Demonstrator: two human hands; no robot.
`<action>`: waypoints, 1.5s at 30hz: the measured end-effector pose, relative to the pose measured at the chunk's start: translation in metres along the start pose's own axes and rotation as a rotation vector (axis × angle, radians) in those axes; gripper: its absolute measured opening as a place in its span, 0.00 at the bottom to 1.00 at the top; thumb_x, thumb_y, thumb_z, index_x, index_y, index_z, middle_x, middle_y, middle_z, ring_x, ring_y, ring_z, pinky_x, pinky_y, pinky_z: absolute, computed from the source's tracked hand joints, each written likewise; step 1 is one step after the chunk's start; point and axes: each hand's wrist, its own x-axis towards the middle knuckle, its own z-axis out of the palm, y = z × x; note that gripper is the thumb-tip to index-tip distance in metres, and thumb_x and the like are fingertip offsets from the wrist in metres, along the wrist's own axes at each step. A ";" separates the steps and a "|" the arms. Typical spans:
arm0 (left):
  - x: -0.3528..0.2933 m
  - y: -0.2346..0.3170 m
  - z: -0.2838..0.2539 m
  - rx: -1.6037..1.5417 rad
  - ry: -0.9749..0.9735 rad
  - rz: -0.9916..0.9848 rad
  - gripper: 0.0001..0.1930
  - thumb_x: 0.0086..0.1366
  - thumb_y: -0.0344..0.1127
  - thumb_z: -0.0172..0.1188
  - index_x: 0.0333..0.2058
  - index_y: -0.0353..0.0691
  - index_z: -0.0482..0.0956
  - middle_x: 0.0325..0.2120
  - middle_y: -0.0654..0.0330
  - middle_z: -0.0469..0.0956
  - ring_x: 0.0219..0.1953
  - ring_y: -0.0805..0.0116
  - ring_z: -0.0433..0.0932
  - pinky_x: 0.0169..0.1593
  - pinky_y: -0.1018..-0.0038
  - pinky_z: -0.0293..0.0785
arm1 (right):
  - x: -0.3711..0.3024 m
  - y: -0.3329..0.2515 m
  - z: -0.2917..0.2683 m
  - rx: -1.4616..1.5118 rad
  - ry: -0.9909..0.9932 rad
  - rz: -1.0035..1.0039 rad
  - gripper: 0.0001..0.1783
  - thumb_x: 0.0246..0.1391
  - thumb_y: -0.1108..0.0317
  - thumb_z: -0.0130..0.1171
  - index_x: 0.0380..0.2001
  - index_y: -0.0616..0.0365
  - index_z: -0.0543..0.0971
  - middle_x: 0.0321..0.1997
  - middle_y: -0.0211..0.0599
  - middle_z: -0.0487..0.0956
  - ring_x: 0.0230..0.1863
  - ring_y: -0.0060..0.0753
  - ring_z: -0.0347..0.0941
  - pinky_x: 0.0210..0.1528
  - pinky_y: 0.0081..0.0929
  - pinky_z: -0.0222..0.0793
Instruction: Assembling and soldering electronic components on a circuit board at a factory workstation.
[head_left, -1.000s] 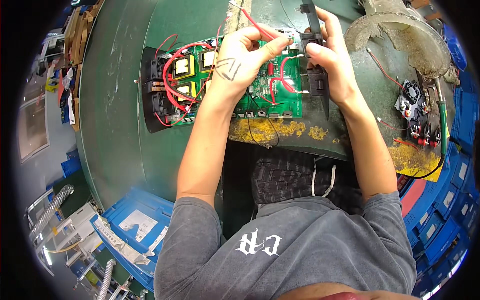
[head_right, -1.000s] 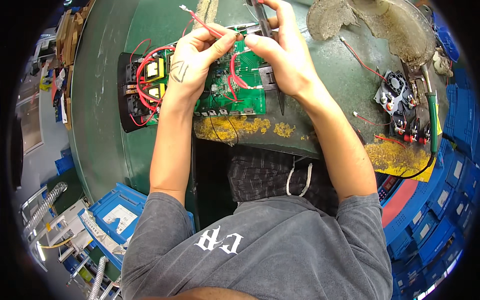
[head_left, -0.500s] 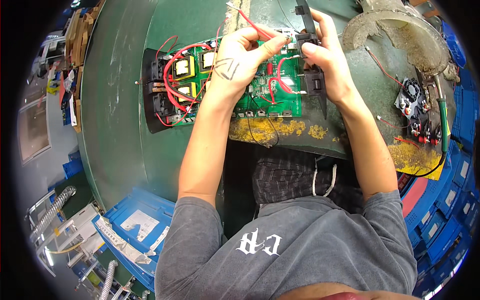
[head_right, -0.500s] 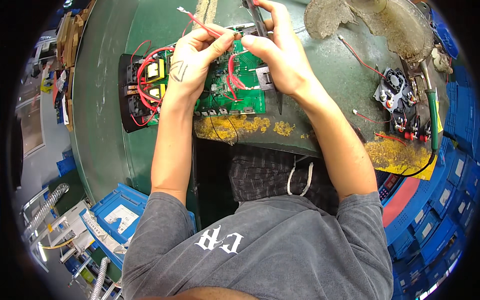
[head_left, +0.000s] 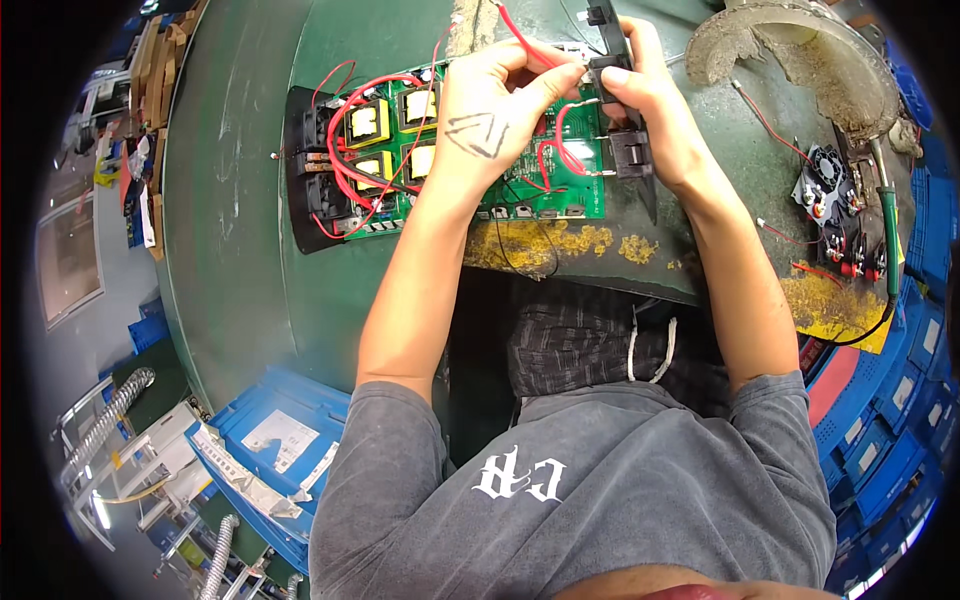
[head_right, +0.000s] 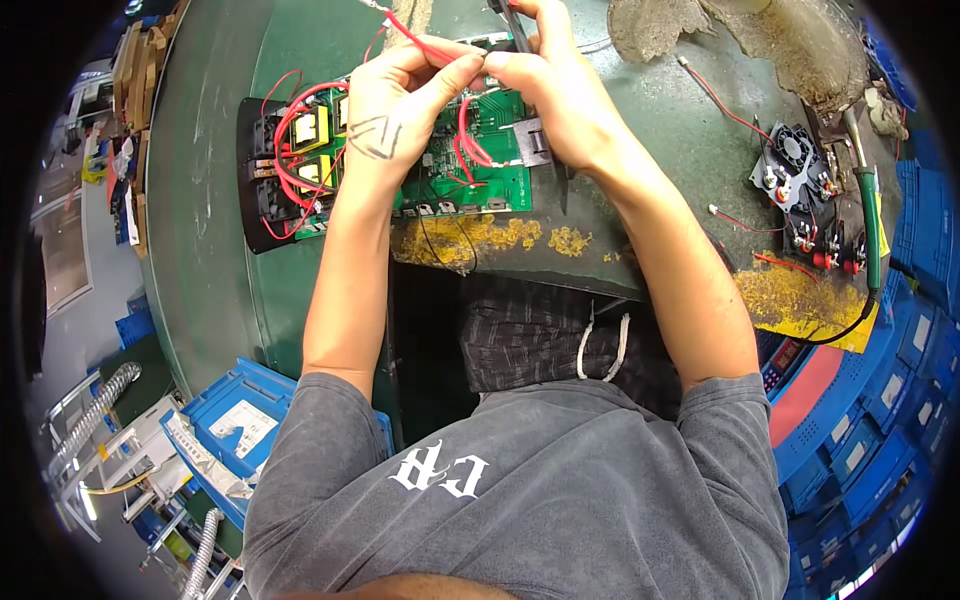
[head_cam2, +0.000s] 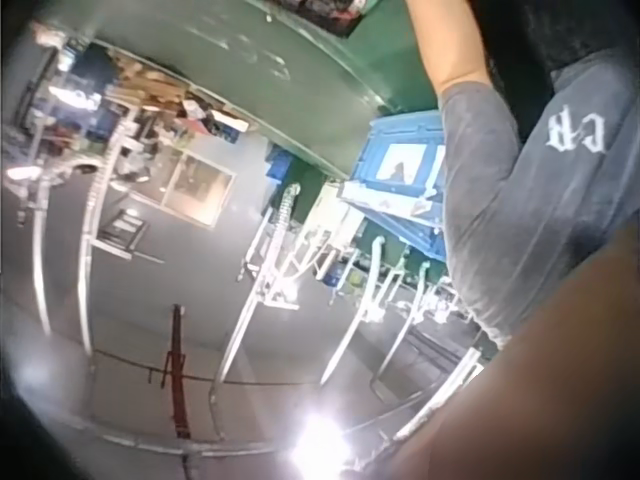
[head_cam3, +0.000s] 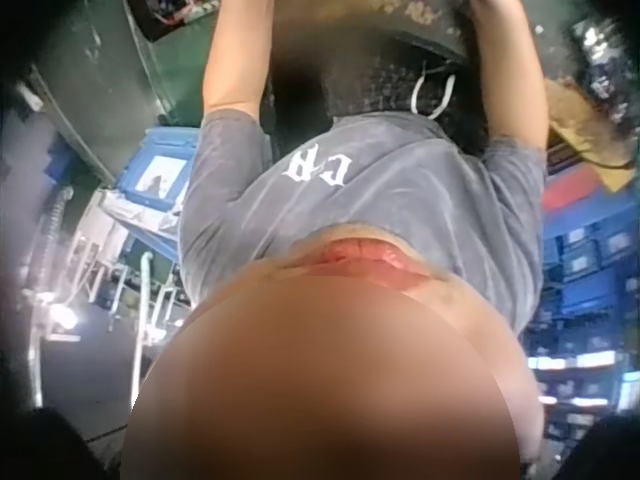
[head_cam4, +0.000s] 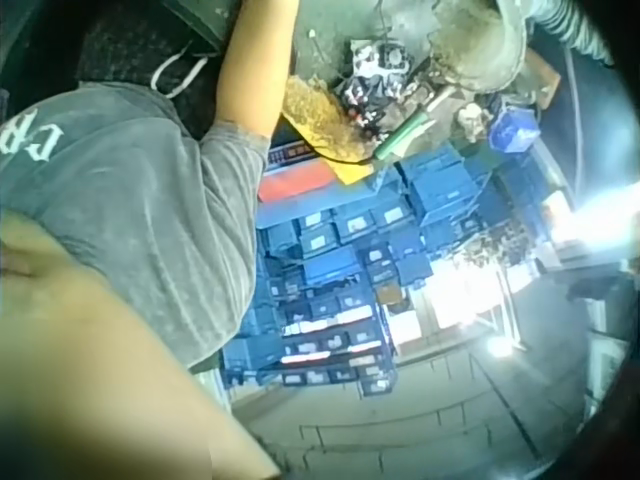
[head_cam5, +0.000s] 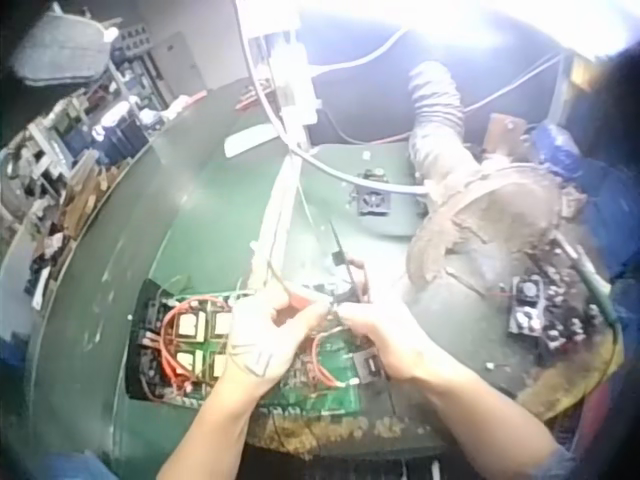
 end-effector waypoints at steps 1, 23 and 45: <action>0.000 0.002 0.000 0.002 0.000 0.002 0.10 0.65 0.36 0.71 0.38 0.33 0.87 0.28 0.62 0.86 0.29 0.80 0.79 0.34 0.81 0.74 | -0.001 -0.002 0.000 0.002 0.000 -0.003 0.33 0.59 0.55 0.53 0.66 0.53 0.63 0.39 0.23 0.71 0.33 0.13 0.60 0.35 0.16 0.57; -0.018 0.055 -0.002 0.713 -0.245 0.578 0.08 0.52 0.29 0.75 0.32 0.41 0.87 0.28 0.61 0.79 0.34 0.63 0.80 0.38 0.69 0.75 | -0.003 -0.003 -0.011 0.114 0.038 0.075 0.30 0.55 0.65 0.60 0.61 0.60 0.70 0.44 0.31 0.77 0.38 0.20 0.70 0.39 0.20 0.66; -0.022 0.042 0.004 0.749 -0.161 0.611 0.10 0.45 0.33 0.76 0.24 0.42 0.82 0.25 0.61 0.70 0.33 0.58 0.69 0.38 0.64 0.67 | -0.010 -0.012 -0.004 0.109 0.158 0.062 0.31 0.54 0.68 0.61 0.62 0.58 0.68 0.39 0.30 0.75 0.31 0.17 0.64 0.32 0.18 0.62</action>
